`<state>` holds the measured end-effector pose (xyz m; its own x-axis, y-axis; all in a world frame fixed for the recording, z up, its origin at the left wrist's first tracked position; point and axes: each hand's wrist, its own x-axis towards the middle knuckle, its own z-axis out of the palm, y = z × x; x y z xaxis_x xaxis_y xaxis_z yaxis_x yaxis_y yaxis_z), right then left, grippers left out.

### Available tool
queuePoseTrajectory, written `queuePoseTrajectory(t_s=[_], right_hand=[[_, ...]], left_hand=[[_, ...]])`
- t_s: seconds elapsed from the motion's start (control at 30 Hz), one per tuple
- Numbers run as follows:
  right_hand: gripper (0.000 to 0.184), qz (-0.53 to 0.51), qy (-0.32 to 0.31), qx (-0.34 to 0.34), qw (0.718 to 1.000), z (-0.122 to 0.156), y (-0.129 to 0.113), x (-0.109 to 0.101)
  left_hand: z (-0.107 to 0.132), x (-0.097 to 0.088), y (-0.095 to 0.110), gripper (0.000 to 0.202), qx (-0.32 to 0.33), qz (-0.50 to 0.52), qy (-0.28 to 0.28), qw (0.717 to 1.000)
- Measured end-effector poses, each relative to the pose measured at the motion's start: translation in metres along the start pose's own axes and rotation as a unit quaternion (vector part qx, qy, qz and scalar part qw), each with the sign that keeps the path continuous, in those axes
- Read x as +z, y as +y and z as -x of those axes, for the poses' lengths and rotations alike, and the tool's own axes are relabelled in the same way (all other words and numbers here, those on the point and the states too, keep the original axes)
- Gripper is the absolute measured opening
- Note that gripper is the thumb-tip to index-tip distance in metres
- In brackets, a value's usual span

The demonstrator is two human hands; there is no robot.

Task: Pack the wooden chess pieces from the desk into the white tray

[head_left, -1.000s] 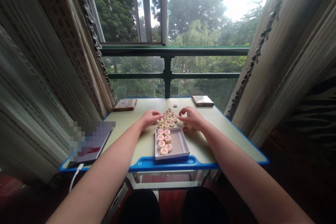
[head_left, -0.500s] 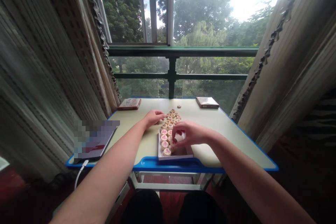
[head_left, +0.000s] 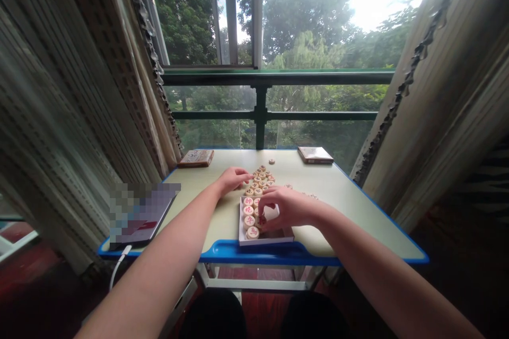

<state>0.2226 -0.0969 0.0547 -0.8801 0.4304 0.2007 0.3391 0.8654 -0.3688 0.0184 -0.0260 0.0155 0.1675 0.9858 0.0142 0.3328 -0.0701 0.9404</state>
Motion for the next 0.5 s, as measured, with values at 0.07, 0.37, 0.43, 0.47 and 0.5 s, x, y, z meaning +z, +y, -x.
queuePoseTrajectory(t_s=[0.07, 0.37, 0.43, 0.47, 0.5], right_hand=[[0.019, -0.004, -0.001, -0.004, 1.0, -0.0002, -0.0002, 0.0004], [0.018, -0.007, -0.007, -0.015, 1.0, -0.0016, 0.0006, 0.0004], [0.019, -0.006, -0.004, -0.018, 1.0, -0.0016, 0.0018, 0.0013], [0.019, -0.006, -0.003, -0.019, 1.0, -0.0015, 0.0022, 0.0018], [0.019, -0.005, -0.004, -0.019, 1.0, -0.0015, 0.0025, 0.0022]], left_hand=[[-0.0011, -0.0009, -0.0008, 0.031, -0.005, 0.014, -0.001, 1.0], [0.0002, -0.0002, 0.0012, 0.031, -0.009, 0.023, 0.004, 1.0], [0.0003, 0.0001, 0.0013, 0.031, -0.01, 0.017, 0.003, 1.0], [0.0003, 0.0001, 0.0013, 0.032, -0.01, 0.014, 0.002, 1.0], [0.0002, 0.0001, 0.0012, 0.032, -0.011, 0.012, 0.001, 1.0]])
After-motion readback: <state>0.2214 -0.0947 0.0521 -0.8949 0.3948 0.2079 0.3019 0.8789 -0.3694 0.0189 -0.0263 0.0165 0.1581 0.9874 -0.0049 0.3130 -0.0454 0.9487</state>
